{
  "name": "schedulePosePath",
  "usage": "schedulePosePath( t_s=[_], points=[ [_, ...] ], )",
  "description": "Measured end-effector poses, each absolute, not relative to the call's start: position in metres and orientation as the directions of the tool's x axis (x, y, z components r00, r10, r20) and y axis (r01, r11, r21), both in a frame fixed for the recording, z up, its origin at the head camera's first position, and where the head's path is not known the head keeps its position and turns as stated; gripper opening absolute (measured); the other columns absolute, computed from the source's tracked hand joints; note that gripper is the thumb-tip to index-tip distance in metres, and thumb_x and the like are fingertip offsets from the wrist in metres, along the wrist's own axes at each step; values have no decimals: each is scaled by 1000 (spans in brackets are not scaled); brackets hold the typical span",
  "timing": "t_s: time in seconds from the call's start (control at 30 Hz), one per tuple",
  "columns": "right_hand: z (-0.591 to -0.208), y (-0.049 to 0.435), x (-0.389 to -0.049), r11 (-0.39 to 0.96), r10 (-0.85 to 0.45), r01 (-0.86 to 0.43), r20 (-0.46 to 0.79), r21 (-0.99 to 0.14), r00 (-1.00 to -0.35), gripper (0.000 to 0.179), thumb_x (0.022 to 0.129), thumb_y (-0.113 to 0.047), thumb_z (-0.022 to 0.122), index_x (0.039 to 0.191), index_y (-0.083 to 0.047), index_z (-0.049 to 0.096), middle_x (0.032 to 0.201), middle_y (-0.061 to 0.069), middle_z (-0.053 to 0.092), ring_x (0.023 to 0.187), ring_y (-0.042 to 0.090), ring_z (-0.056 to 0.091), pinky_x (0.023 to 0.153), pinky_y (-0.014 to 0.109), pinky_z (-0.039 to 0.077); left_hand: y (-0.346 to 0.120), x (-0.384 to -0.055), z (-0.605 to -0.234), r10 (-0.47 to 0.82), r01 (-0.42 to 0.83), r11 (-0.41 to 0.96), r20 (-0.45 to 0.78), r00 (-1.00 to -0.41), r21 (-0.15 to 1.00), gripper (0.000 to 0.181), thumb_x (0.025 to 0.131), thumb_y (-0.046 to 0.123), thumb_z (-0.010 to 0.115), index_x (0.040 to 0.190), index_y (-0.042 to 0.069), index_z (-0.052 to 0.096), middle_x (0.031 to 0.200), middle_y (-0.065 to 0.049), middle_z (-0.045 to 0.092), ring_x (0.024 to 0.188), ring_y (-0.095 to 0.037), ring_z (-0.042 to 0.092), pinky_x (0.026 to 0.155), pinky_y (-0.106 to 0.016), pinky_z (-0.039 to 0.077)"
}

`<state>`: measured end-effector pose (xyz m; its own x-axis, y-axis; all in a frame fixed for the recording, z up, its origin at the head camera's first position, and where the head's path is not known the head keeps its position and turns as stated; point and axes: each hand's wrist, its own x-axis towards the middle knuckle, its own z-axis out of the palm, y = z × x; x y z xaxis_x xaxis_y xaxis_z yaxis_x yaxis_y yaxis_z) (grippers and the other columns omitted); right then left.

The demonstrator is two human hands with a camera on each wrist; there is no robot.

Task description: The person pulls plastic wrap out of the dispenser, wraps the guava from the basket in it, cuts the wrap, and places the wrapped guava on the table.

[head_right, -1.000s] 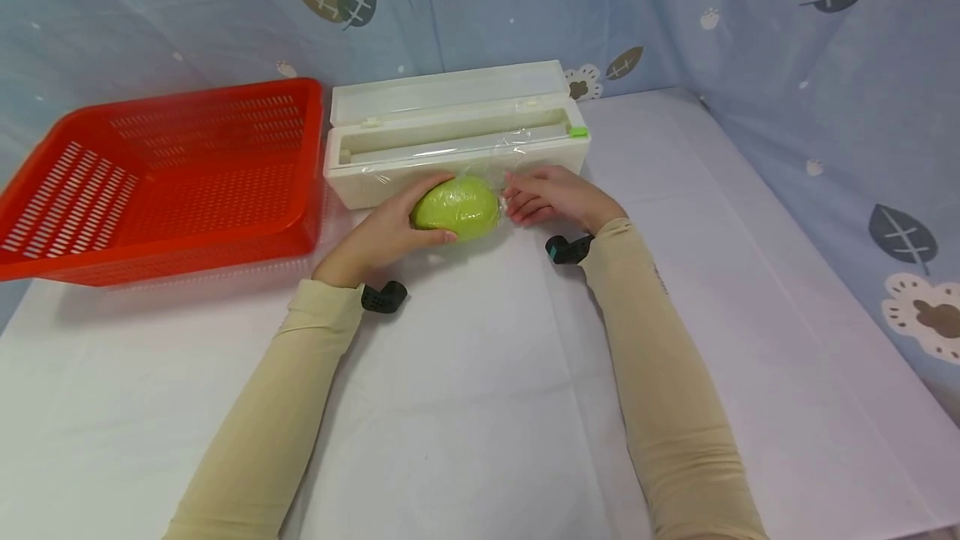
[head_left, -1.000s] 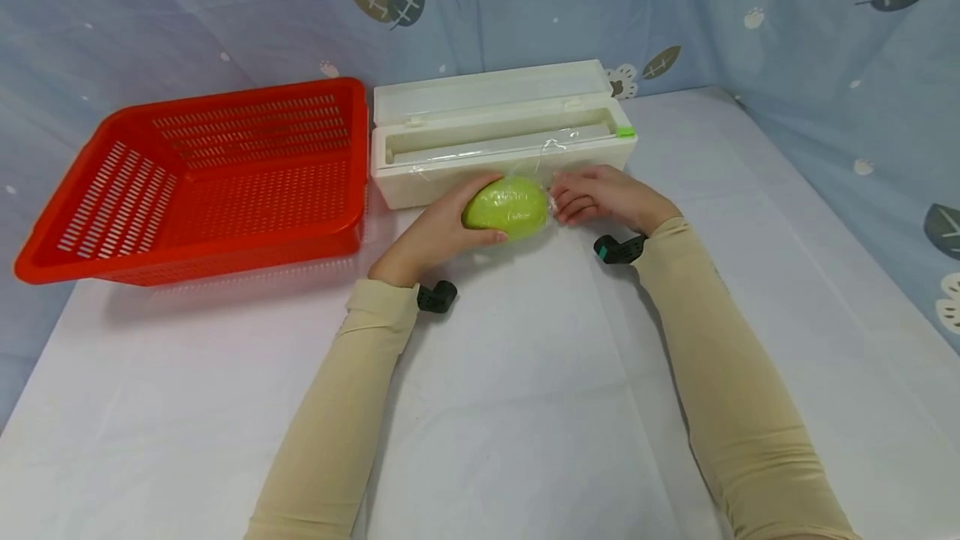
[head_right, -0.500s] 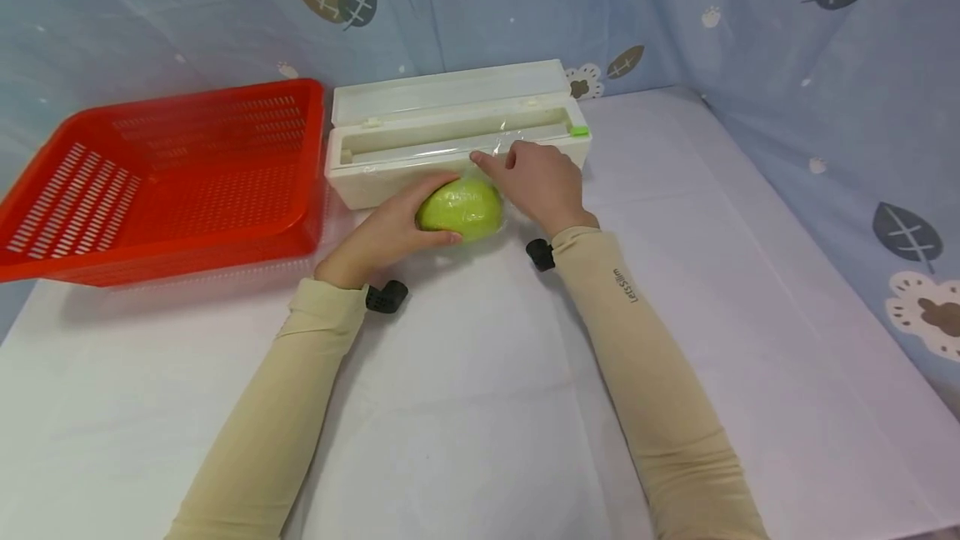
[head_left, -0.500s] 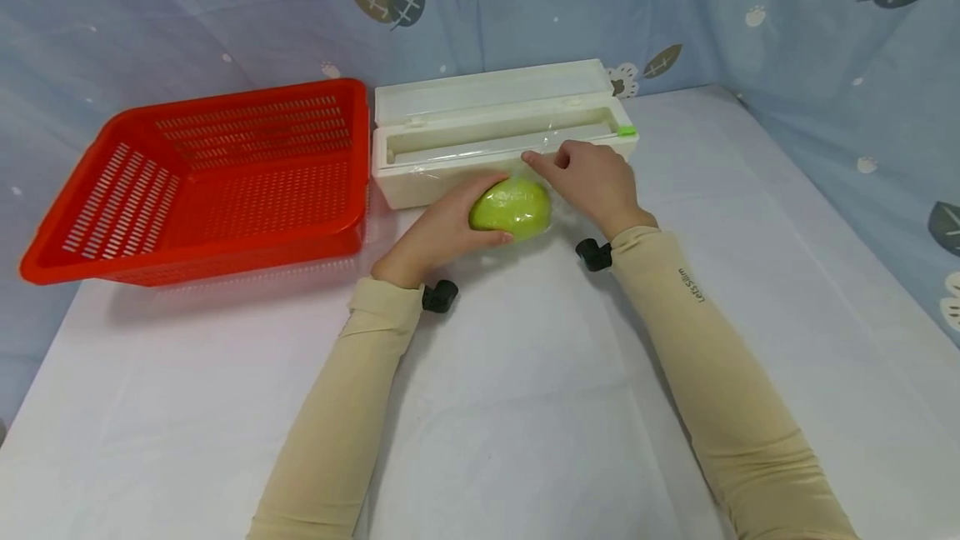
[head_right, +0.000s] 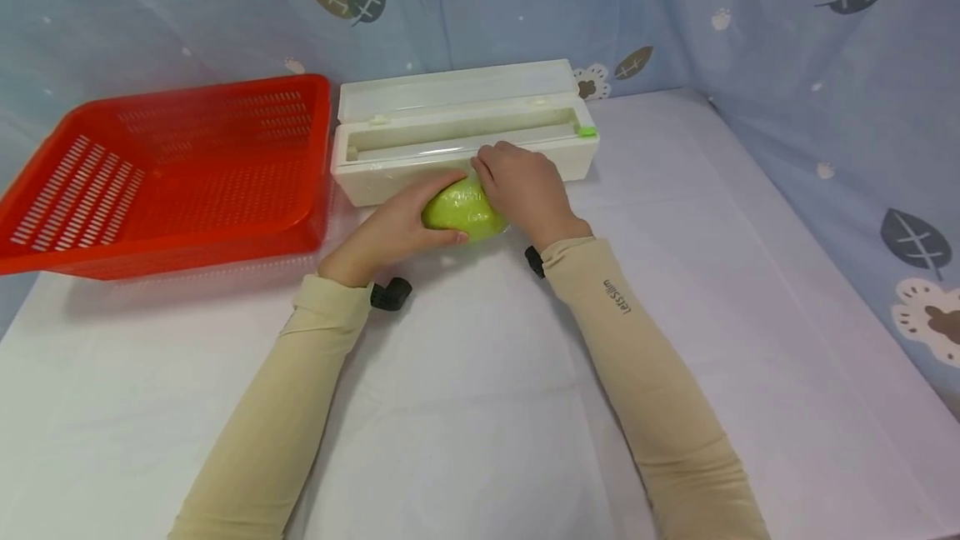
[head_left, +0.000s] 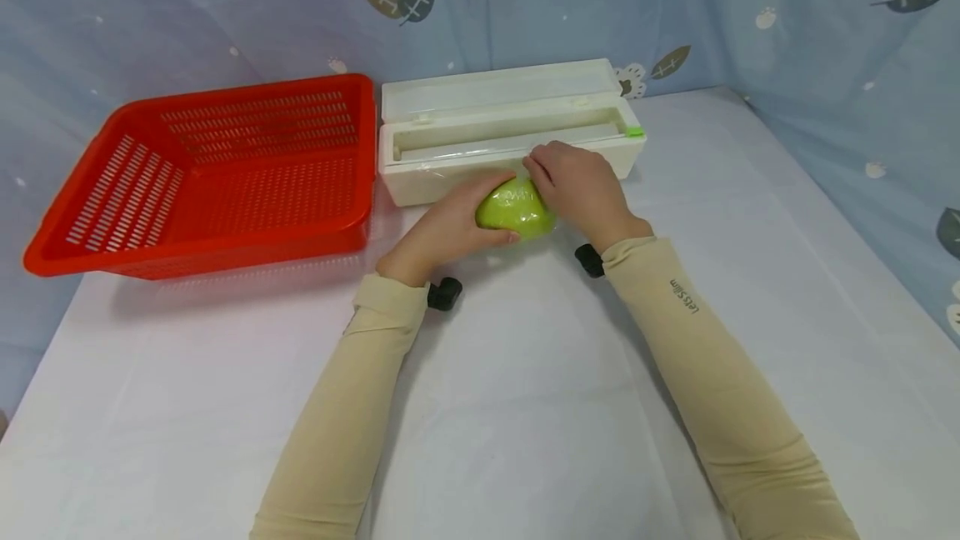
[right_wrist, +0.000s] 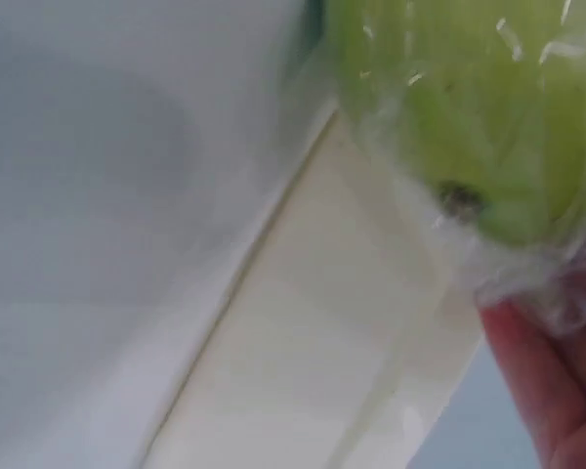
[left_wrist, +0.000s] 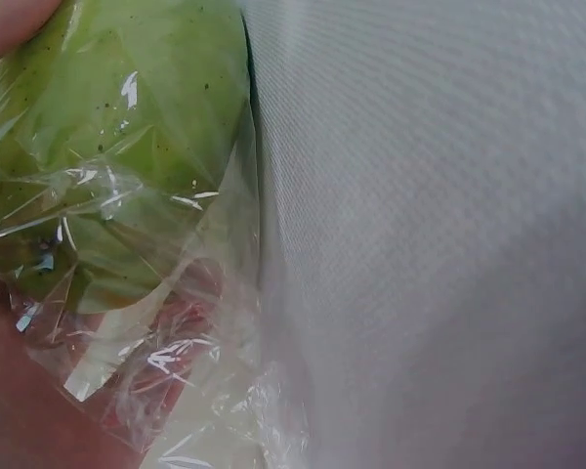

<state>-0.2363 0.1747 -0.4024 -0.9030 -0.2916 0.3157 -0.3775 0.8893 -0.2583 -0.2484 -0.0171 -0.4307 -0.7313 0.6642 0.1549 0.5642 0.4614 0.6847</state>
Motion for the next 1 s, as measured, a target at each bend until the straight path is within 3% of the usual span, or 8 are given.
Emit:
schedulePosePath(
  t_s=[0.13, 0.3, 0.37, 0.53, 0.7, 0.83, 1.0],
  points=[
    [-403, 171, -233, 856, -334, -440, 357, -273, -872, 28, 95, -28, 41, 97, -8, 61, 83, 5, 63, 72, 22, 58, 71, 36, 45, -16, -251, -431, 686, 600, 422, 194, -701, 680, 67, 73, 34, 72, 130, 19, 40, 117, 8, 46, 102, -8, 42, 88, -25, 37],
    [-406, 176, -231, 763, -327, -476, 374, -437, -868, 27, 94, -29, 44, 102, -12, 65, 93, 0, 65, 81, 16, 59, 76, 31, 44, -13, -251, -430, 710, 610, 395, 193, -677, 687, 75, 74, 32, 71, 137, 20, 32, 127, 8, 41, 108, -9, 40, 92, -24, 34],
    [-404, 178, -230, 710, -316, -478, 372, -518, -873, 26, 93, -29, 46, 99, -14, 66, 93, -2, 65, 84, 13, 58, 76, 28, 43, -12, -250, -429, 704, 585, 410, 166, -691, 700, 75, 75, 33, 71, 137, 20, 32, 126, 7, 41, 108, -9, 40, 92, -24, 35],
    [-396, 176, -227, 637, -319, -501, 392, -585, -863, 25, 92, -31, 47, 91, -15, 66, 84, -6, 65, 79, 8, 57, 73, 26, 42, -11, -249, -427, 670, 502, 447, 95, -736, 740, 69, 74, 35, 71, 132, 21, 36, 120, 7, 43, 104, -9, 43, 89, -24, 38],
    [-397, 177, -231, 610, -321, -432, 291, -665, -901, 35, 86, -38, 56, 112, -15, 58, 105, -8, 59, 97, 7, 53, 84, 28, 41, -14, -250, -429, 649, 515, 473, 113, -752, 715, 71, 73, 37, 71, 133, 20, 36, 123, 6, 42, 107, -9, 41, 90, -25, 37],
    [-400, 175, -233, 669, -426, -464, 213, -581, -879, 51, 77, -45, 64, 117, -17, 53, 117, -5, 49, 108, 13, 45, 91, 33, 36, -16, -250, -431, 658, 550, 461, 148, -739, 696, 74, 74, 37, 70, 136, 18, 33, 129, 6, 40, 113, -9, 38, 94, -26, 34],
    [-405, 166, -234, 714, -467, -586, 362, -385, -807, 28, 82, -35, 63, 100, -14, 62, 110, -3, 55, 102, 14, 52, 86, 32, 40, -17, -250, -430, 655, 532, 438, 148, -741, 725, 76, 74, 35, 70, 137, 22, 31, 126, 7, 40, 108, -9, 40, 91, -26, 37]
  ],
)
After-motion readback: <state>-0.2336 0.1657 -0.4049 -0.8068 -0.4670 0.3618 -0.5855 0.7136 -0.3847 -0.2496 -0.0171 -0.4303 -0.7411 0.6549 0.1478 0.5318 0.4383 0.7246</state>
